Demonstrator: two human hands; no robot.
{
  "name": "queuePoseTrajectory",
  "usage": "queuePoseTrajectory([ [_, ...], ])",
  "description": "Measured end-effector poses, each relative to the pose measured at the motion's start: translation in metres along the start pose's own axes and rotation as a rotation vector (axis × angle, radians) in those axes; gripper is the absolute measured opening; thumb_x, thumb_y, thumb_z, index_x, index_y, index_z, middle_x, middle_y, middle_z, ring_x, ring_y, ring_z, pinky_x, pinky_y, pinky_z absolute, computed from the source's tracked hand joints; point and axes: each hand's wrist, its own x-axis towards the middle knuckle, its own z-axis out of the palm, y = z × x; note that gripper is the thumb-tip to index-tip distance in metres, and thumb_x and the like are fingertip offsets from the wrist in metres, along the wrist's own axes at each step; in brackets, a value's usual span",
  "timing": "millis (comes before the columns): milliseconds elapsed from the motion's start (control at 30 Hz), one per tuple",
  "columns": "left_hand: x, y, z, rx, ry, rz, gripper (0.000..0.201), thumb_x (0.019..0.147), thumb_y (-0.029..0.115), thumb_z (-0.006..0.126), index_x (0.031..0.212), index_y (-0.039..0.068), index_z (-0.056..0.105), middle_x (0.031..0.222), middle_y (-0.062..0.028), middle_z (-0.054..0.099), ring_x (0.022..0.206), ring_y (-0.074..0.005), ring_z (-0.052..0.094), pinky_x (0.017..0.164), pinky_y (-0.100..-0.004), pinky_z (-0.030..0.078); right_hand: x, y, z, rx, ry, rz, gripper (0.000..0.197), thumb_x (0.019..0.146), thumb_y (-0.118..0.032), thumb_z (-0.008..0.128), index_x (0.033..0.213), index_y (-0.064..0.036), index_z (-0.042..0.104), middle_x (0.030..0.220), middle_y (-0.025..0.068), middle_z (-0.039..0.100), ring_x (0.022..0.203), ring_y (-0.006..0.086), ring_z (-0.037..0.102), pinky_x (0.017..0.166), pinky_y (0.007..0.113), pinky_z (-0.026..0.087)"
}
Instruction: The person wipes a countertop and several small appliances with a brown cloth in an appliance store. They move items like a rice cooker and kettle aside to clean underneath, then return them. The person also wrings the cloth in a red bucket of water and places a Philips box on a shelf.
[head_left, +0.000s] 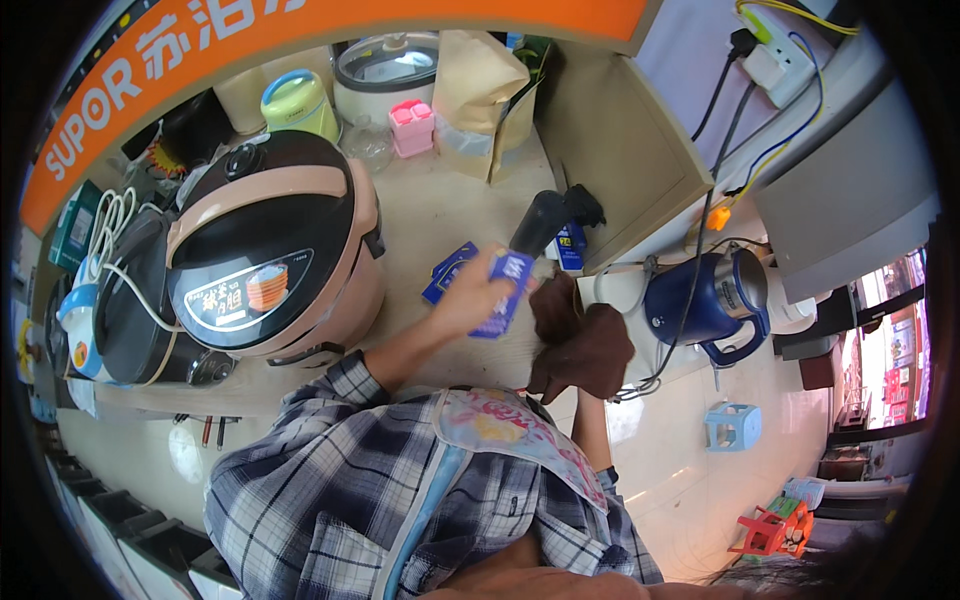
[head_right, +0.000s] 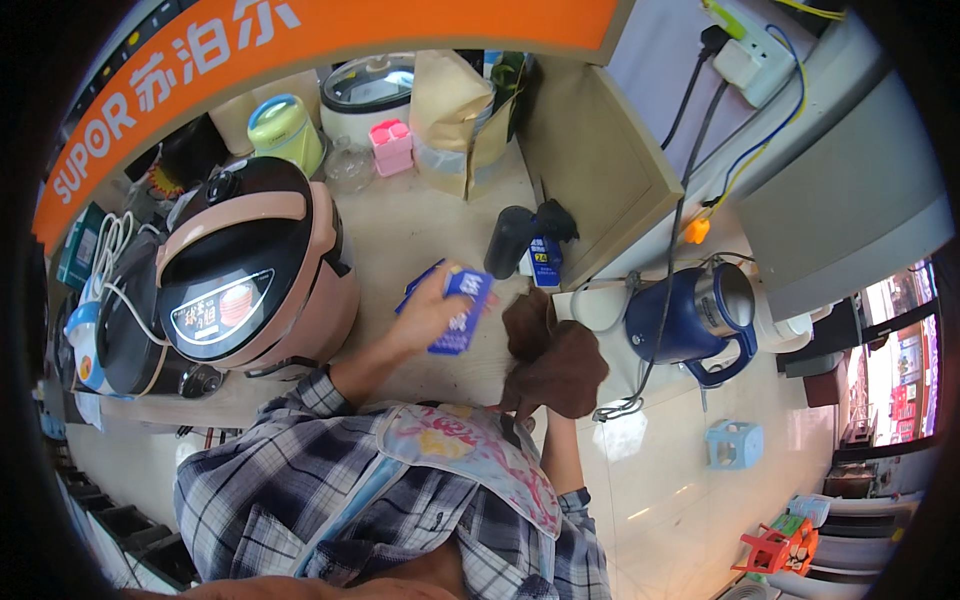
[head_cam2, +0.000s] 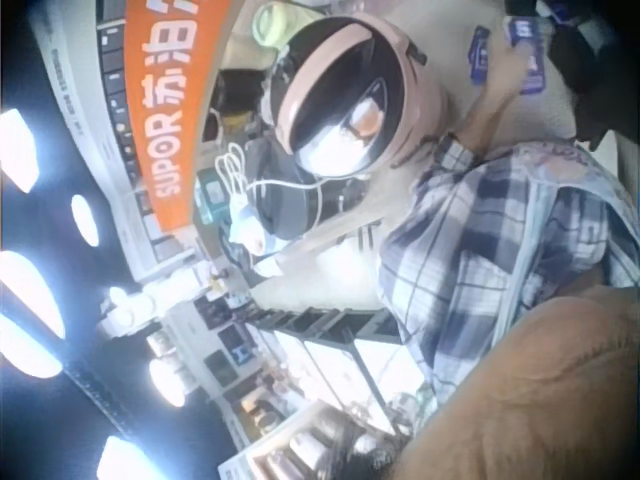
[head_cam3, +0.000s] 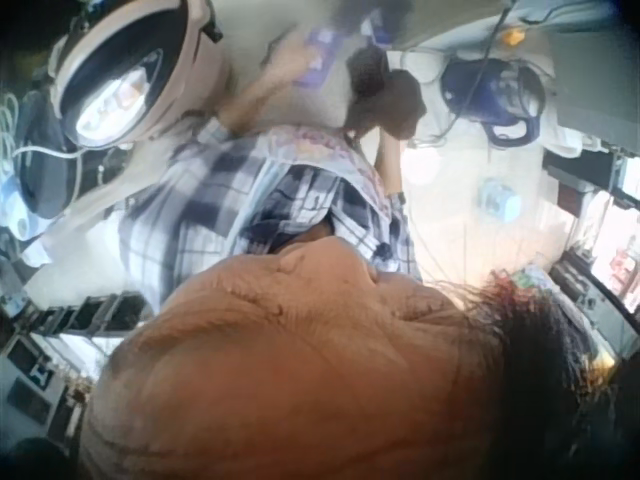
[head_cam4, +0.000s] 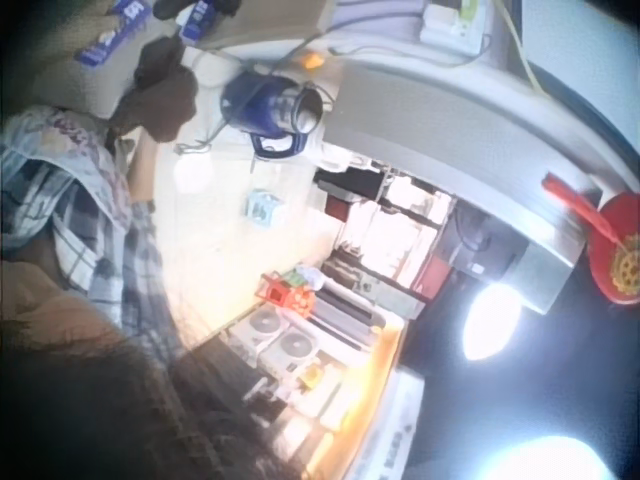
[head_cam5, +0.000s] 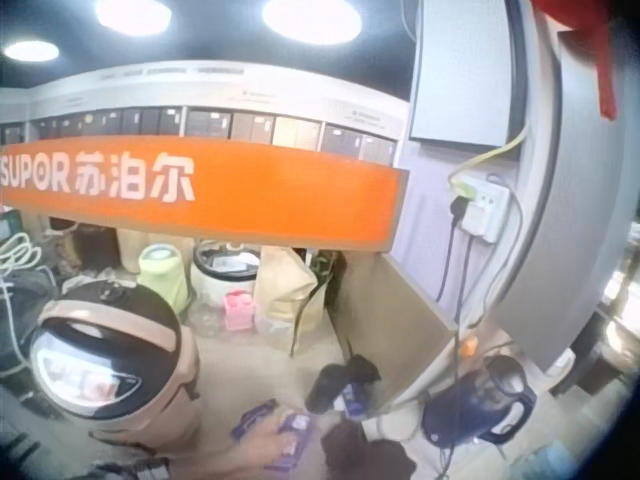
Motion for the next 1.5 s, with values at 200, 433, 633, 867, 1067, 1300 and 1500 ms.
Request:
queuePoseTrajectory([
  [200, 0.011, -0.035, -0.064, 0.806, 0.150, 0.205, 0.046, 0.077, 0.010, 0.062, 0.122, 0.004, 0.055, 0.128, -0.0191, 0.056, 0.121, -0.0273, 0.051, 0.101, -0.0389, 0.041, -0.008, -0.023, 0.014, -0.049, -0.271, -0.187, 0.014, 0.076, -0.024, 0.064, 0.079, -0.0104, 0.068, 0.081, 0.0121, 0.067, 0.073, 0.0295, 0.067, 0.062, 0.042, 0.054],
  [433, 0.012, -0.062, -0.069, 1.126, 0.301, 0.062, 0.081, 0.070, 0.040, 0.072, 0.136, 0.003, 0.043, 0.137, -0.0219, 0.046, 0.130, -0.0380, 0.039, 0.108, -0.0494, 0.025, -0.001, -0.024, 0.028, -0.153, -0.530, 0.301, 0.012, 0.081, -0.018, 0.064, 0.079, -0.0084, 0.071, 0.082, 0.0101, 0.067, 0.074, 0.0244, 0.069, 0.059, 0.037, 0.055],
  [633, 0.002, -0.038, -0.048, 1.256, 0.210, -0.011, 0.102, 0.062, 0.050, 0.078, 0.140, 0.001, 0.035, 0.140, -0.0210, 0.041, 0.129, -0.0381, 0.039, 0.104, -0.0522, 0.028, 0.014, -0.042, 0.003, -0.317, -0.612, -0.044, 0.020, 0.084, -0.028, 0.059, 0.082, -0.0106, 0.068, 0.085, 0.0116, 0.067, 0.077, 0.0297, 0.066, 0.063, 0.041, 0.054],
  [867, 0.009, -0.066, -0.043, 1.381, 0.202, 0.063, 0.093, 0.062, 0.031, 0.079, 0.139, 0.003, 0.036, 0.136, -0.0195, 0.044, 0.125, -0.0362, 0.040, 0.100, -0.0507, 0.032, 0.024, -0.065, -0.023, -0.330, -0.582, -0.143, 0.012, 0.068, -0.020, 0.065, 0.073, -0.0093, 0.069, 0.081, 0.0102, 0.067, 0.087, 0.0297, 0.064, 0.061, 0.045, 0.055],
  [1067, 0.009, -0.065, -0.055, 1.349, 0.146, 0.104, 0.091, 0.062, 0.025, 0.079, 0.139, 0.002, 0.035, 0.132, -0.0205, 0.046, 0.122, -0.0376, 0.043, 0.101, -0.0486, 0.034, 0.027, -0.064, -0.027, -0.322, -0.652, -0.133, 0.012, 0.065, -0.019, 0.065, 0.072, -0.0101, 0.068, 0.079, 0.0106, 0.067, 0.088, 0.0292, 0.064, 0.060, 0.045, 0.055],
  [1300, -0.007, -0.065, -0.072, 1.271, 0.253, 0.150, 0.088, 0.068, 0.033, 0.077, 0.138, 0.000, 0.036, 0.129, -0.0238, 0.050, 0.119, -0.0403, 0.046, 0.102, -0.0491, 0.034, -0.023, 0.016, 0.029, -0.011, -0.269, -0.299, 0.022, 0.074, -0.021, 0.069, 0.093, -0.0110, 0.066, 0.089, 0.0047, 0.064, 0.090, 0.0238, 0.063, 0.078, 0.035, 0.052],
  [1500, -0.016, -0.039, -0.052, 1.353, 0.138, -0.009, 0.086, 0.069, 0.032, 0.077, 0.137, -0.001, 0.037, 0.121, -0.0215, 0.053, 0.118, -0.0390, 0.046, 0.099, -0.0481, 0.036, -0.033, 0.019, 0.013, 0.188, -0.342, -0.303, 0.028, 0.075, -0.021, 0.068, 0.101, -0.0107, 0.063, 0.096, 0.0050, 0.062, 0.093, 0.0240, 0.061, 0.081, 0.034, 0.049],
])
